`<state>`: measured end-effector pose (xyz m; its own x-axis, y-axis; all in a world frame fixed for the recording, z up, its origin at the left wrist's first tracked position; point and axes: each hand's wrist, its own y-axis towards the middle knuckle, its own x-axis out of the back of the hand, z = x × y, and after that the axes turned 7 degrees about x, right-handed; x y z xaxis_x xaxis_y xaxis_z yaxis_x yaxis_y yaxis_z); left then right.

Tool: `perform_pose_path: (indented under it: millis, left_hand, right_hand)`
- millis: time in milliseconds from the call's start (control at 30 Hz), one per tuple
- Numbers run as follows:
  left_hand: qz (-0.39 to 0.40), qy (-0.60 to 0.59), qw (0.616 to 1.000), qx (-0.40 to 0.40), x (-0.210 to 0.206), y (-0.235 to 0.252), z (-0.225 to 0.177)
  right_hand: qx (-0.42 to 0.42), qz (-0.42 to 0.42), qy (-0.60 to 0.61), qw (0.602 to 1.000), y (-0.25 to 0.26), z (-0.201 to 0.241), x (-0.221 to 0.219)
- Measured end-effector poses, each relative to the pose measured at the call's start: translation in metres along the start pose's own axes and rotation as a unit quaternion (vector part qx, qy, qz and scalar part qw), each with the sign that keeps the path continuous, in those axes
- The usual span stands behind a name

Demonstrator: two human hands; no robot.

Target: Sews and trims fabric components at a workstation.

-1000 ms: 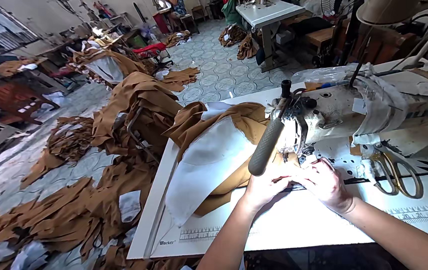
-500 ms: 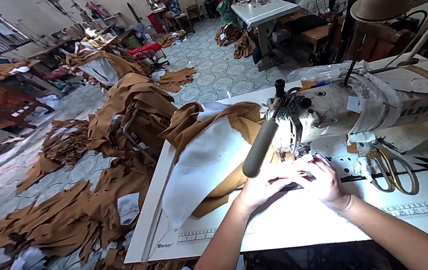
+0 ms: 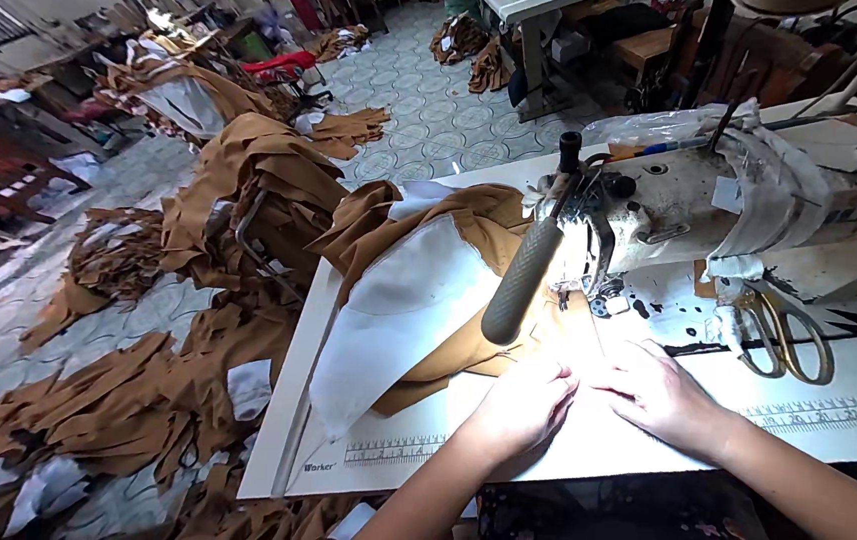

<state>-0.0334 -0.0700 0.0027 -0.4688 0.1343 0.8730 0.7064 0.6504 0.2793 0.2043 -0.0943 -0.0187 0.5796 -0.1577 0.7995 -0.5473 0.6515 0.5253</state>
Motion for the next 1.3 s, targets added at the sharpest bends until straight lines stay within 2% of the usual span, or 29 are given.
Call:
perform_pose_path:
  millis: [100,167,233,267,300,333,367,467,533,733,867,933,1000,1033,1100,1167,1200,1233,1300]
  left_hand:
    - [0.080,-0.010,0.996,0.029,0.018,0.018,-0.003]
    - [0.058,0.017,0.997,0.057,0.021,0.035,0.001]
    - [0.066,0.056,0.977,0.196,0.021,0.048,0.010]
    - [0.099,0.069,0.951,0.286,0.019,0.051,0.018]
    - [0.120,0.076,0.927,0.347,0.013,0.051,0.029]
    - [0.119,0.085,0.919,0.366,0.008,0.049,0.033]
    - [0.097,0.095,0.927,0.349,0.005,0.046,0.031]
    - [-0.044,0.075,0.983,0.163,0.000,0.028,0.016]
    - [-0.021,-0.005,0.993,0.118,0.004,0.021,0.010]
    - [0.059,-0.083,0.964,0.248,0.008,0.020,0.022]
    - [0.089,-0.095,0.957,0.260,0.011,0.037,0.039]
    - [0.098,-0.116,0.952,0.267,0.016,0.048,0.048]
    - [0.129,-0.121,0.942,0.284,0.025,0.063,0.053]
    - [0.140,-0.122,0.938,0.294,0.027,0.069,0.056]
    - [0.132,-0.125,0.935,0.305,0.024,0.078,0.065]
    - [0.128,-0.124,0.931,0.320,0.025,0.085,0.072]
    - [0.129,-0.124,0.929,0.324,0.029,0.087,0.074]
    - [0.127,-0.123,0.929,0.325,0.032,0.090,0.076]
    - [0.113,-0.109,0.932,0.326,0.030,0.096,0.082]
  right_hand:
    - [0.067,0.004,-0.077,0.995,0.000,0.002,0.001]
    - [0.089,0.003,-0.111,0.990,0.000,0.003,0.001]
    - [0.091,-0.001,-0.121,0.988,0.000,0.003,-0.002]
    - [0.088,0.004,-0.115,0.989,0.000,0.004,-0.002]
    - [0.084,0.011,-0.106,0.991,-0.001,0.004,-0.001]
    - [0.081,0.012,-0.099,0.992,0.000,0.003,-0.001]
    - [0.077,0.010,-0.092,0.993,0.000,0.002,-0.002]
    - [0.073,0.000,-0.076,0.994,0.001,-0.001,-0.004]
    - [0.070,-0.002,-0.072,0.995,0.001,-0.002,-0.004]
    - [0.034,0.050,-0.051,0.997,0.016,-0.006,0.005]
    - [-0.017,0.110,-0.022,0.993,0.037,-0.013,0.012]
    - [-0.065,0.158,-0.008,0.985,0.049,-0.016,0.016]
    - [-0.132,0.162,0.019,0.978,0.056,-0.023,0.014]
    - [-0.198,0.147,0.063,0.967,0.055,-0.030,0.010]
    - [-0.329,0.034,0.251,0.910,0.047,-0.052,-0.004]
    - [-0.387,-0.110,0.486,0.776,0.046,-0.065,-0.016]
    - [-0.387,-0.140,0.536,0.738,0.047,-0.069,-0.019]
    - [-0.374,-0.140,0.553,0.731,0.043,-0.079,-0.024]
    - [-0.426,-0.167,0.541,0.706,0.046,-0.090,-0.032]
